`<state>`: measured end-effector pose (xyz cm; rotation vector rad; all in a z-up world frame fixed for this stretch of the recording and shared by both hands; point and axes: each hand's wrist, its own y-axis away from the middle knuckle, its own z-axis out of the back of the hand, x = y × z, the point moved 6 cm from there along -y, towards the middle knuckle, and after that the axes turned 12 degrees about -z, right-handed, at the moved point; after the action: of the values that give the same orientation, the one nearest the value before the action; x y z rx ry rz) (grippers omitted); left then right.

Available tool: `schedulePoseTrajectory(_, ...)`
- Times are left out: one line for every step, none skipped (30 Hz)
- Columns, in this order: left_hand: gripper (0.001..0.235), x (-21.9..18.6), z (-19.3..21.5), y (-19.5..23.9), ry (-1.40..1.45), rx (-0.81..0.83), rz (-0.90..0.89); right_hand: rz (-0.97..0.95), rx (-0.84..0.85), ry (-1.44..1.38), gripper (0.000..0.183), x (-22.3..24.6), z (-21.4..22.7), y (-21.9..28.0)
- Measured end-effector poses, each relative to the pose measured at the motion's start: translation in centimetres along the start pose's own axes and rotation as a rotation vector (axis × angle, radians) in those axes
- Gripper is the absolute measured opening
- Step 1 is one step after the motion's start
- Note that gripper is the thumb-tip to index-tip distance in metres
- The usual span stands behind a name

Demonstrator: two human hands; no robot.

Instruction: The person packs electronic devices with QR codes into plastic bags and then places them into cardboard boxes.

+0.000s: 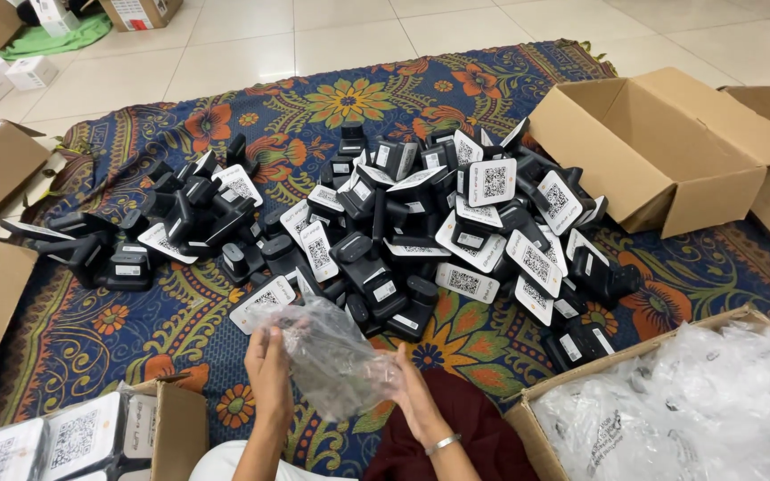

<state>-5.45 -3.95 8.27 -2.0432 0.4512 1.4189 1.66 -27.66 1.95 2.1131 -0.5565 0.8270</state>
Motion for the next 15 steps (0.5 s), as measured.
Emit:
schedulePoseTrajectory(0.030, -1.8, -1.0, 0.1, -0.001, -0.001, 0.000, -0.001, 0.000, 0.000, 0.073, 0.3, -0.3, 0.1)
schedulePoseTrajectory(0.034, -3.2, -2.4, 0.3, 0.125, 0.036, 0.069, -0.151, 0.120, -0.095, 0.079, -0.3, -1.2, 0.0)
schedulePoseTrajectory(0.037, -4.6, -3.9, 0.5, 0.250, 0.071, 0.141, -0.301, 0.239, -0.190, 0.085, -0.8, -2.2, 0.2)
schedulePoseTrajectory(0.037, -4.4, -4.0, 0.4, 0.250, 0.071, 0.141, -0.301, 0.239, -0.190, 0.085, -1.9, -1.6, -0.6)
schedulePoseTrajectory(0.039, -4.0, -4.4, 0.5, 0.281, 0.090, 0.160, -0.312, 0.346, -0.212, 0.081, -3.0, -1.6, -1.1)
schedulePoseTrajectory(0.041, -3.7, -4.7, 0.5, 0.312, 0.109, 0.178, -0.322, 0.453, -0.233, 0.078, -4.1, -1.5, -1.6)
schedulePoseTrajectory(0.041, -3.0, -4.6, 0.5, 0.312, 0.107, 0.180, -0.324, 0.452, -0.233, 0.078, -3.3, -2.1, -0.4)
schedulePoseTrajectory(0.041, -2.4, -4.6, 0.4, 0.314, 0.116, 0.177, -0.061, 0.424, 0.128, 0.077, -1.5, -2.7, 0.8)
schedulePoseTrajectory(0.040, -1.8, -4.6, 0.3, 0.316, 0.124, 0.173, 0.206, 0.388, 0.486, 0.081, 0.2, -3.7, 2.4)
schedulePoseTrajectory(0.040, -1.9, -4.6, 0.3, 0.315, 0.122, 0.173, 0.204, 0.389, 0.487, 0.081, -0.4, -3.2, 1.4)
schedulePoseTrajectory(0.039, -2.2, -4.3, 0.3, 0.145, 0.146, 0.117, 0.088, 0.272, 0.299, 0.072, -1.2, -1.7, -0.1)
schedulePoseTrajectory(0.037, -2.5, -4.2, 0.3, -0.026, 0.170, 0.061, -0.029, 0.156, 0.112, 0.065, -2.3, -0.3, -1.4)
schedulePoseTrajectory(0.037, -3.5, -4.4, 0.5, -0.027, 0.169, 0.063, -0.031, 0.155, 0.112, 0.065, -1.4, -0.8, -0.7)
schedulePoseTrajectory(0.036, -4.3, -4.8, 0.7, -0.394, 0.280, 0.042, 0.081, 0.124, 0.035, 0.065, 0.3, -1.1, 0.2)
schedulePoseTrajectory(0.036, -5.2, -5.2, 0.7, -0.759, 0.385, 0.018, 0.195, 0.095, -0.042, 0.067, 2.0, -1.4, 1.0)
